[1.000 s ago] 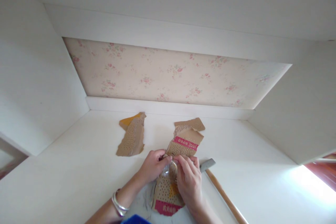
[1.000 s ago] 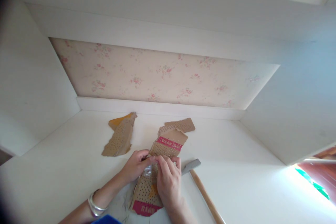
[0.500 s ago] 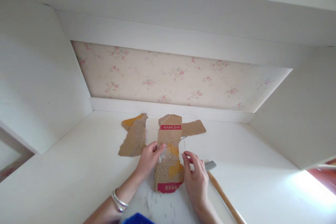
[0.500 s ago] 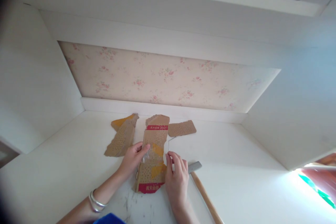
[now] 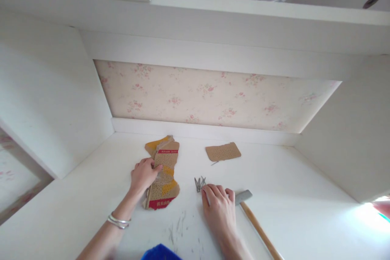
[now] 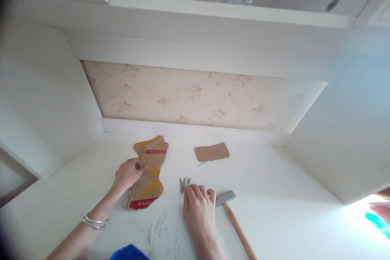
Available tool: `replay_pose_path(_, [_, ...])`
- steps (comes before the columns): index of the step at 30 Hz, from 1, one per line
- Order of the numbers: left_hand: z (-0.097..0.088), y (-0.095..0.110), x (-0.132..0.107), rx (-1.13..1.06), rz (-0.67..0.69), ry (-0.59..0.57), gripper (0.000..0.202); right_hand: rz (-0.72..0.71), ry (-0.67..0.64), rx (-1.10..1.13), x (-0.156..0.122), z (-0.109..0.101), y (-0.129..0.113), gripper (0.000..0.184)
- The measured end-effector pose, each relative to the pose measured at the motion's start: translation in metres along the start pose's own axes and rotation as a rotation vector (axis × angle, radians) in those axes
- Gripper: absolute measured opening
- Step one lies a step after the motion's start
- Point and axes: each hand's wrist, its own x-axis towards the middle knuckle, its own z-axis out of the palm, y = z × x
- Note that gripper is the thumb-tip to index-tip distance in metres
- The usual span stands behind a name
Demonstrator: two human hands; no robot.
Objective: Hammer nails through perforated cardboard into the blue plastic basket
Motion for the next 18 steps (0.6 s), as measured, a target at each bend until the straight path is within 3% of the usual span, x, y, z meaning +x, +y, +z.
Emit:
replay_pose_path(4, [0.003,0.003,0.001,-0.128,0.015,-0.043,0.021,0.005,-0.019,-0.009,0.000,0.000,-0.001,0.018])
replay_pose_path(7, [-0.008,0.004,-0.002,-0.267,0.011,-0.041,0.029,0.016,-0.033,-0.006,0.000,-0.001,-0.001,0.020])
replay_pose_path(13, [-0.064,-0.016,0.013,-0.483,-0.084,0.088,0.037,0.031,-0.048,0.006,0.002,-0.003,-0.003,0.019])
replay_pose_path(18, [-0.104,-0.032,0.034,-0.723,-0.191,0.160,0.021,0.041,-0.063,0.020,0.002,-0.003,-0.002,0.020])
